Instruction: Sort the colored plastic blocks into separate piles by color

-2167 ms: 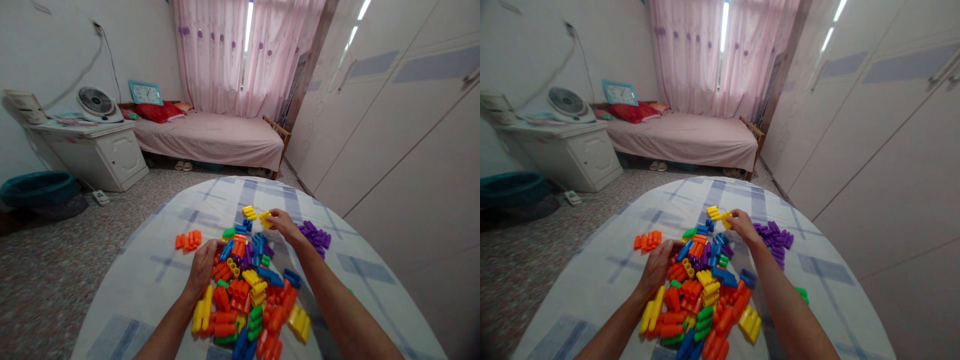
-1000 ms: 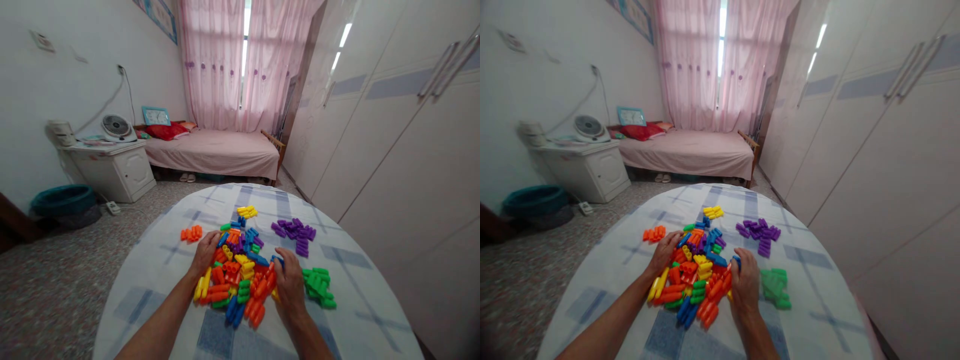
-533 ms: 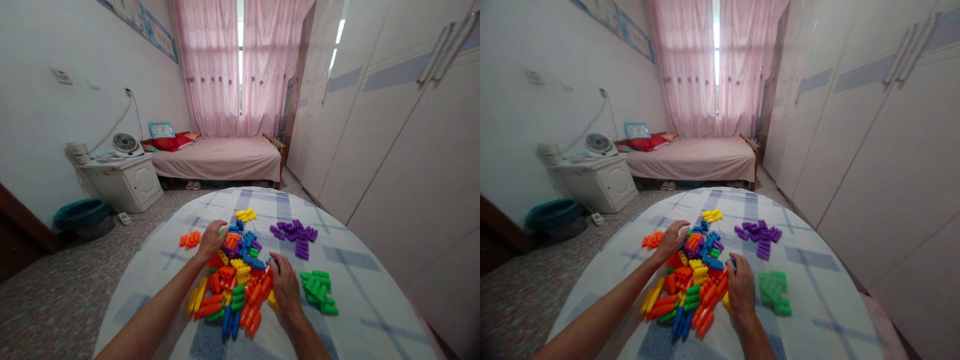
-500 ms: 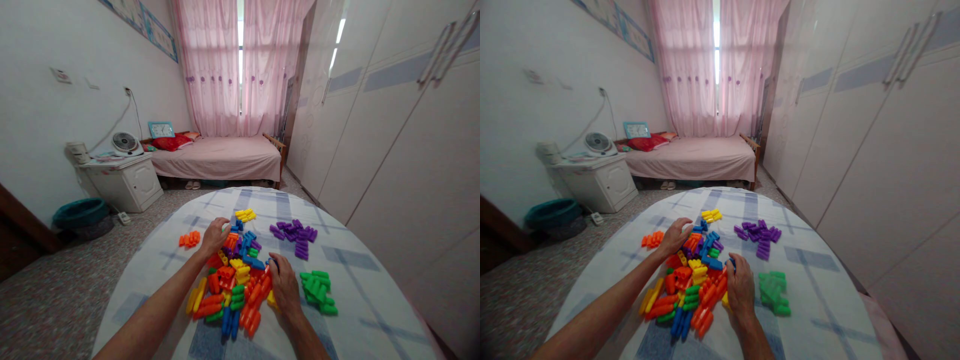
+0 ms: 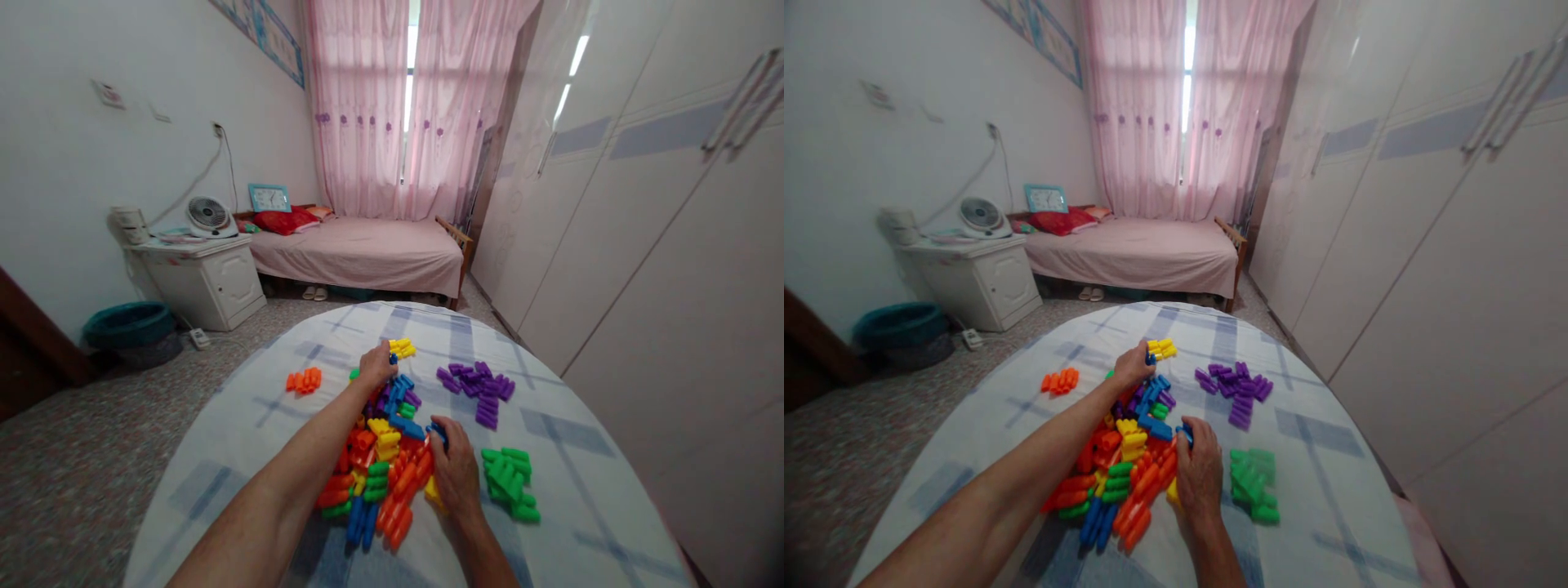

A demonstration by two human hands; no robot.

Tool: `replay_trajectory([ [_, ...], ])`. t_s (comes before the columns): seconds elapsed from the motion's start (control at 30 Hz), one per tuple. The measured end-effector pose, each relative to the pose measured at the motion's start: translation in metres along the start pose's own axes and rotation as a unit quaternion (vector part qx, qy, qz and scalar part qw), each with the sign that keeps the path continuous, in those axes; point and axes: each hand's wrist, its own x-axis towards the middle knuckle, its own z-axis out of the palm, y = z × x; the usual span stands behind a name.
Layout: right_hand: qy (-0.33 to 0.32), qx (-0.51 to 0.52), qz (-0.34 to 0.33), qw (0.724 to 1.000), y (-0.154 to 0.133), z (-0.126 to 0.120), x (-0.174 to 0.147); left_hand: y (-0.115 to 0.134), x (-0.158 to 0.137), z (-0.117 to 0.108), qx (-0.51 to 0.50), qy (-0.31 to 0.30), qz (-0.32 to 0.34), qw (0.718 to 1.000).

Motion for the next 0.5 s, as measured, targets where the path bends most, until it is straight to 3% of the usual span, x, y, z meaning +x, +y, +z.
replay_trajectory([
  [0.17, -0.011, 0.009, 0.002, 1.0, 0.002, -0.001, 0.0, -0.012, -0.022, -0.037, -0.053, 0.049, 0.028, 0.997],
  [0.3, -0.009, 0.004, -0.004, 1.0, 0.003, -0.001, 0.001, -0.063, -0.086, -0.071, -0.106, 0.073, 0.103, 0.986],
  [0.43, -0.014, 0.003, -0.007, 1.0, 0.005, -0.001, 0.003, -0.123, -0.162, -0.078, -0.034, 0.031, 0.034, 0.998],
  [0.5, -0.011, 0.004, -0.01, 1.0, 0.006, -0.001, 0.003, -0.142, -0.186, -0.075, -0.006, 0.001, 0.004, 1.0],
])
